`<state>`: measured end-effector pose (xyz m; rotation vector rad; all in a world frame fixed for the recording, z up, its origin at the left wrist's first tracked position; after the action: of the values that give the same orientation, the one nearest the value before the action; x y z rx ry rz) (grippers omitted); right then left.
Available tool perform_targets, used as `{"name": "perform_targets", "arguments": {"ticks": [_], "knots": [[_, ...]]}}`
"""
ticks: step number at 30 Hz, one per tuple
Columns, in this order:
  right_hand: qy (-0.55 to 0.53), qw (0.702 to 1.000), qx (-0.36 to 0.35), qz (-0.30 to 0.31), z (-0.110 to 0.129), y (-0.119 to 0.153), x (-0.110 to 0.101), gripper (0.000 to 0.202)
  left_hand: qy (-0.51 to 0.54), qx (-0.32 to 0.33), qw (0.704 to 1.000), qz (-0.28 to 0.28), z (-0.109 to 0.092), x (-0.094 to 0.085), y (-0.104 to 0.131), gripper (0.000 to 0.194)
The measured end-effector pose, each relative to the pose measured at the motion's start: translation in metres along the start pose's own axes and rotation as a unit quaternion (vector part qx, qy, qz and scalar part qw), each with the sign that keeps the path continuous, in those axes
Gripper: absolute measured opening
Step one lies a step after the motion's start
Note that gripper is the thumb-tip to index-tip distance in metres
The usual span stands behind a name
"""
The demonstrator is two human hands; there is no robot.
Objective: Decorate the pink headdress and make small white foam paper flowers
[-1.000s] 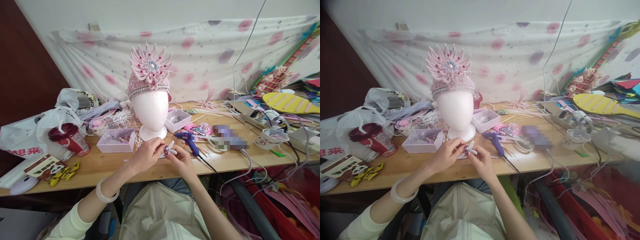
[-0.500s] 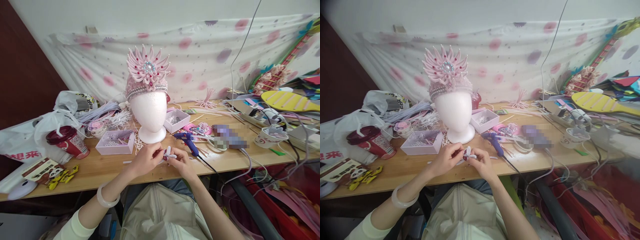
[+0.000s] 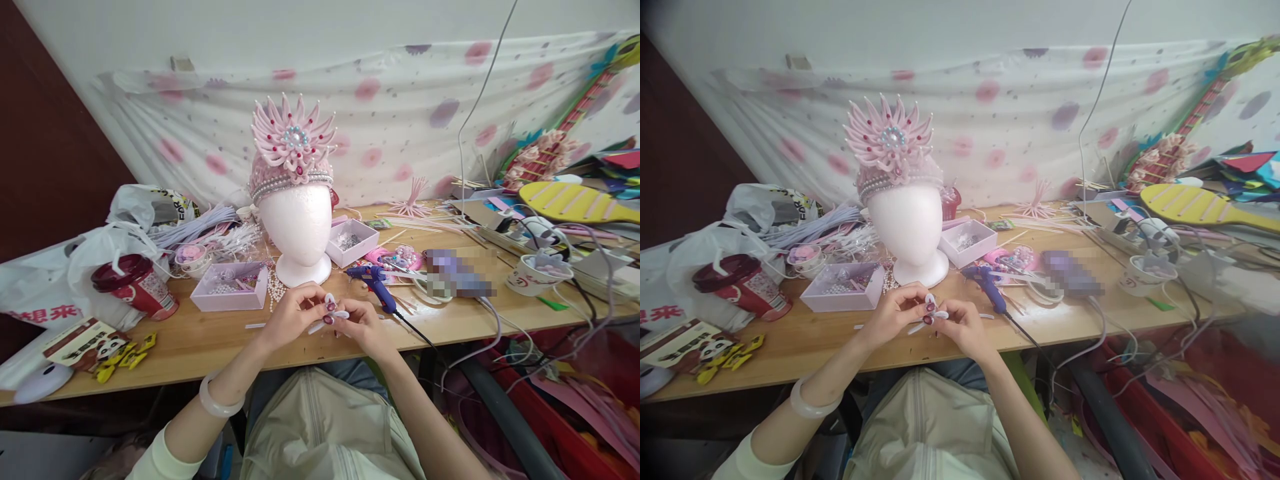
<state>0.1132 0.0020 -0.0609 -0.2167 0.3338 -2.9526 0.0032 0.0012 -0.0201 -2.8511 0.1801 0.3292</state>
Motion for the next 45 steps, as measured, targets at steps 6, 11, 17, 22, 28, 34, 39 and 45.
{"name": "perform_targets", "arguments": {"ticks": [6, 11, 17, 22, 28, 34, 39, 45], "knots": [[0.041, 0.999, -0.024, -0.018, -0.004, -0.001, -0.001, 0.033, -0.031, -0.014, 0.999, -0.040, 0.009, -0.006, 0.000, 0.022], [0.082, 0.994, -0.070, -0.006, -0.004, 0.003, 0.002, 0.031, -0.036, -0.013, 0.997, -0.072, 0.013, -0.010, 0.004, 0.015], [0.164, 0.975, -0.147, -0.009, 0.004, 0.007, 0.002, 0.032, -0.010, -0.075, 0.996, -0.048, 0.025, -0.011, 0.009, 0.015], [0.216, 0.958, -0.186, 0.009, 0.008, 0.010, 0.002, 0.030, -0.042, -0.082, 0.996, -0.011, 0.024, -0.007, 0.013, 0.020], [0.192, 0.970, -0.146, 0.002, 0.001, 0.010, 0.005, 0.032, -0.137, 0.009, 0.985, -0.099, 0.019, -0.006, 0.019, 0.027], [0.108, 0.991, -0.084, -0.003, 0.000, 0.012, 0.004, 0.036, -0.132, 0.024, 0.985, -0.111, 0.021, -0.002, 0.025, 0.029], [-0.037, 0.997, 0.003, 0.072, -0.004, 0.015, 0.012, 0.034, 0.026, -0.032, 0.999, -0.021, 0.021, 0.004, 0.024, 0.035], [-0.040, 0.998, 0.011, 0.042, -0.008, 0.013, 0.010, 0.036, 0.057, -0.073, 0.995, -0.022, 0.025, -0.004, 0.017, 0.037]]}}
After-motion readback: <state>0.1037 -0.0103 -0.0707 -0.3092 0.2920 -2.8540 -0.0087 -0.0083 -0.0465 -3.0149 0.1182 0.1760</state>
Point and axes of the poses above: each hand's wrist, its own y-axis away from the middle knuckle, its own x-axis out of the palm, z = x × y, the point moved 8 cm from there along -y, towards the middle knuckle, and after that the axes turned 13 degrees about -z, right-handed, at the moved point
